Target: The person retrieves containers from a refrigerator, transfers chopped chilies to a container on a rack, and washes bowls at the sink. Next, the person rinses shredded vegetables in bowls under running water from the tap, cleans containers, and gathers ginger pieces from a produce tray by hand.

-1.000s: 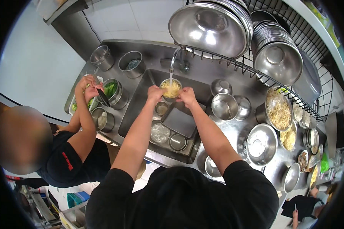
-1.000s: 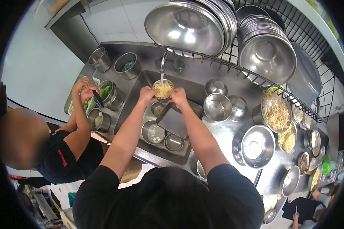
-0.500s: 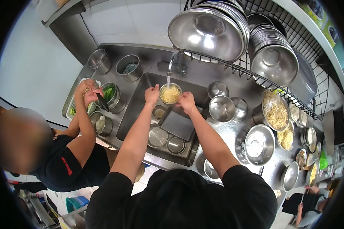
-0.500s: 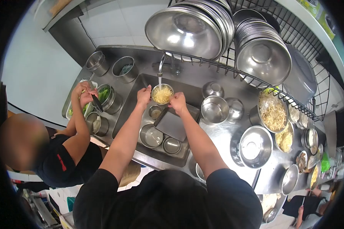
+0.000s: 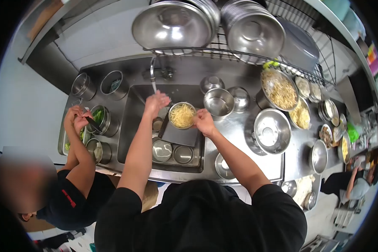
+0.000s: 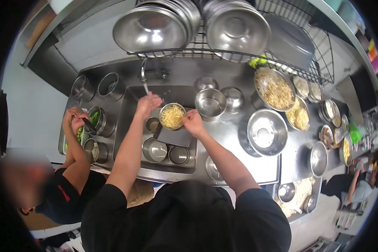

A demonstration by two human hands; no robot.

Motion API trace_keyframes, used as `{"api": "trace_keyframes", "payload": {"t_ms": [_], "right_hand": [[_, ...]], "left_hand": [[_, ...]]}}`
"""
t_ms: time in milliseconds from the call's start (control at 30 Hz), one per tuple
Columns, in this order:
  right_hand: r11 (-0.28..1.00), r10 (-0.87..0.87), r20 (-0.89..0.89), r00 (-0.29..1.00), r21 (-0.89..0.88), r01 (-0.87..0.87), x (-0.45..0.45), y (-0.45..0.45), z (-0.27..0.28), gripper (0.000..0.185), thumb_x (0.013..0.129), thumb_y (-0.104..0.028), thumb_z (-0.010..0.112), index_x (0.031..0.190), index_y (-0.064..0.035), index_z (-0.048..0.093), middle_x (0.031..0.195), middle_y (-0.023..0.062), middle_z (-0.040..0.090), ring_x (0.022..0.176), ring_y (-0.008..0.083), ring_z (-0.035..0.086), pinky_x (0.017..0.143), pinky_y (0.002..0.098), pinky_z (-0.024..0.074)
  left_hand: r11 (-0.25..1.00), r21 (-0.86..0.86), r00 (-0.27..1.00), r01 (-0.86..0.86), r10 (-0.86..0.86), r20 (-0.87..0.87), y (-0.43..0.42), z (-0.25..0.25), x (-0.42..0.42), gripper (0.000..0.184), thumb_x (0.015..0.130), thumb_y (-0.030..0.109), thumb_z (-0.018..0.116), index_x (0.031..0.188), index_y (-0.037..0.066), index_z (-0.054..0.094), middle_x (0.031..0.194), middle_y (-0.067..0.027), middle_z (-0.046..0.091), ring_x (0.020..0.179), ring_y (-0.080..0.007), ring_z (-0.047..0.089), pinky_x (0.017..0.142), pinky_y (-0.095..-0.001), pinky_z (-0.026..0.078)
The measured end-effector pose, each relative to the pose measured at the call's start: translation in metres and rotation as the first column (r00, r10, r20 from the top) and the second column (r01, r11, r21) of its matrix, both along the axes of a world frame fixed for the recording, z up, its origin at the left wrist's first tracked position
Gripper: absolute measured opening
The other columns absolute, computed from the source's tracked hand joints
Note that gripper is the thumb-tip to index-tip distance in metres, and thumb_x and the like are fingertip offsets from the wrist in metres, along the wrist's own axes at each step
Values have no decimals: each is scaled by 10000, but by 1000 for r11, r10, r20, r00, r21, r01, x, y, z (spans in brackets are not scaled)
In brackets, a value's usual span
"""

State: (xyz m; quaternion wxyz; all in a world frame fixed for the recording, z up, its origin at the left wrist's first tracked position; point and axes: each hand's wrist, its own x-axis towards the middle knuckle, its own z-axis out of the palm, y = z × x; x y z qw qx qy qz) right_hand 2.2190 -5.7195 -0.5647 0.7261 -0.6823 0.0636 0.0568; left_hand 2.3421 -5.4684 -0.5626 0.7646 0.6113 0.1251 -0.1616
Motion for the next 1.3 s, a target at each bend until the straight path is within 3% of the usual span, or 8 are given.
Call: {"api": "trace_keyframes", "payload": {"t_ms": [67,133,200,267,367,567,1000,1300], "right_hand": [[999,-12,58,998,-44,14,-14,-15,6,164,812,-43,637,746,75,543,1119,155,484,856,233,622,548,330,596],[999,33,15,999,-28,-33,-26,-31,15,217,820,-38,630,633,69,601,1154,127,422,974,234,574,607,351,635],[1000,21,19,1000,-10,-21,-37,-43,19,217,815,-39,632,637,70,572,1170,143,427,944,248,594,591,354,629],[1000,15,7,1000,11,-15,-49,-56,17,222,810,-41,634,641,71,544,1185,159,432,914,261,614,574,358,623],[994,61,-58,996,92,-56,-59,-74,19,201,813,-41,630,672,83,557,1196,166,417,907,264,622,569,362,628],[993,42,-29,999,116,-38,-86,-96,15,170,809,-39,632,688,62,569,932,112,565,751,213,637,526,345,598],[994,-38,90,995,104,28,-211,-129,76,46,860,-3,556,834,35,551,720,38,522,611,155,602,555,393,621],[925,-360,39,932,145,351,-395,-117,78,152,846,16,564,872,153,625,1126,119,463,860,225,633,657,401,645]], "left_hand": [[906,373,968,200,-241,67,1,-74,-37,543,969,332,588,1369,-26,511,1287,-210,622,1215,-338,592,1015,-474,468],[232,905,848,357,-486,-210,-16,-90,-91,641,924,424,624,1413,29,497,1379,-194,548,1321,-337,482,1086,-498,376],[-197,874,795,443,-364,-485,-35,-80,-120,709,906,485,633,1457,72,461,1494,-211,443,1425,-343,372,1145,-525,311],[521,741,900,424,-150,-410,-42,-91,-134,712,830,467,720,1377,47,546,1476,-201,467,1395,-338,412,1119,-523,339],[391,902,980,182,-150,-132,-57,-79,-155,599,818,381,744,1291,38,608,1428,-198,512,1322,-371,473,1085,-484,387],[783,578,830,-232,-150,537,-125,56,-168,263,921,270,683,1011,29,737,896,-123,733,816,-201,690,738,-330,527],[619,773,490,142,-722,488,-189,142,-230,209,713,81,754,920,49,742,905,-112,737,860,-248,714,788,-359,556],[565,702,284,434,-825,489,-230,122,-339,159,693,62,701,843,48,753,826,-107,736,793,-231,708,721,-357,550]]}}
